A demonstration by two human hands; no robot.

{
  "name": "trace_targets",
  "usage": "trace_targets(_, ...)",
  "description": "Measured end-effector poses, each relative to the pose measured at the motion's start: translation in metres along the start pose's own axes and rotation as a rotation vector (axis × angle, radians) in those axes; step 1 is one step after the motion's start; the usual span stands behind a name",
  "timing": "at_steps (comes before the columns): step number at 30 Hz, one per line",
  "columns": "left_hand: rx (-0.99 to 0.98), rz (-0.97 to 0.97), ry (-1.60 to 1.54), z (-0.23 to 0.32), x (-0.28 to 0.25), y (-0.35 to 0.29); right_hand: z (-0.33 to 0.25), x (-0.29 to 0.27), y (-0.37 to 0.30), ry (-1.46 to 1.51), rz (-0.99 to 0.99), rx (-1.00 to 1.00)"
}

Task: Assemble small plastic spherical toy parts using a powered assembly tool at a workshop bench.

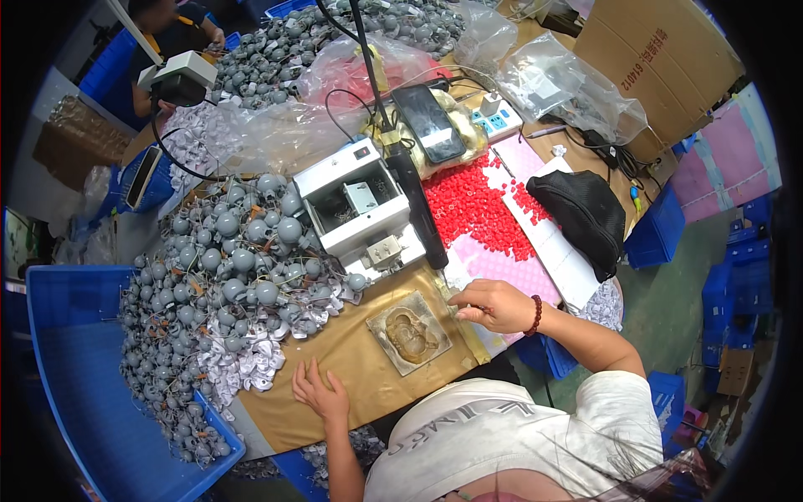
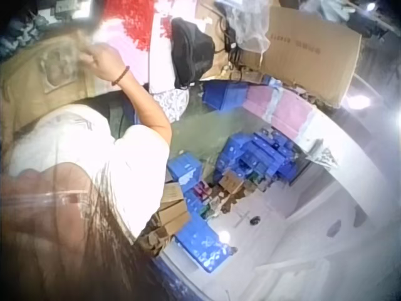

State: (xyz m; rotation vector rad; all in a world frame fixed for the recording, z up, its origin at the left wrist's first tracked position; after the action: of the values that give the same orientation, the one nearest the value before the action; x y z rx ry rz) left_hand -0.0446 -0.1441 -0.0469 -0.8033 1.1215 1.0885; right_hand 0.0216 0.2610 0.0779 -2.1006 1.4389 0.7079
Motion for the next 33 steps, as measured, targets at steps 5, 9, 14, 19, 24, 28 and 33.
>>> trace_targets(5,0.011,0.004,0.004,0.002,0.0,0.0,0.0,0.0,0.001,0.012,-0.019,0.041)
trace_targets(9,0.01,-0.003,-0.006,0.004,0.0,-0.002,-0.001,-0.002,-0.002,0.04,-0.045,0.026)
trace_targets(14,-0.011,0.013,-0.001,-0.002,-0.004,-0.003,-0.059,-0.095,0.022,0.539,0.212,-0.152)
trace_targets(19,-0.011,0.02,-0.025,0.003,-0.003,0.001,-0.073,-0.122,0.102,0.007,0.733,-0.491)
trace_targets(24,-0.019,0.014,-0.055,0.004,-0.005,0.002,-0.066,-0.107,0.133,-0.187,0.783,-0.537)
trace_targets(28,-0.01,0.018,-0.04,0.003,-0.003,-0.001,-0.054,-0.099,0.126,-0.178,0.79,-0.498)
trace_targets(33,-0.041,0.015,-0.03,-0.007,-0.005,-0.006,-0.087,-0.082,0.082,-0.016,0.687,-0.617)
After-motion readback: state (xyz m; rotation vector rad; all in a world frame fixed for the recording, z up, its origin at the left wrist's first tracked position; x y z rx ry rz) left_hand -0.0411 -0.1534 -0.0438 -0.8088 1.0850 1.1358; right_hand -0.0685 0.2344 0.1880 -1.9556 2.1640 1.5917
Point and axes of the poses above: each hand's wrist, its own y-axis towards the middle knuckle, its own x-axis out of the palm, z = x × y, the point moved 3 cm from there along y, towards the middle knuckle, and after that the axes turned 12 degrees about -z, right-handed, at the moved point
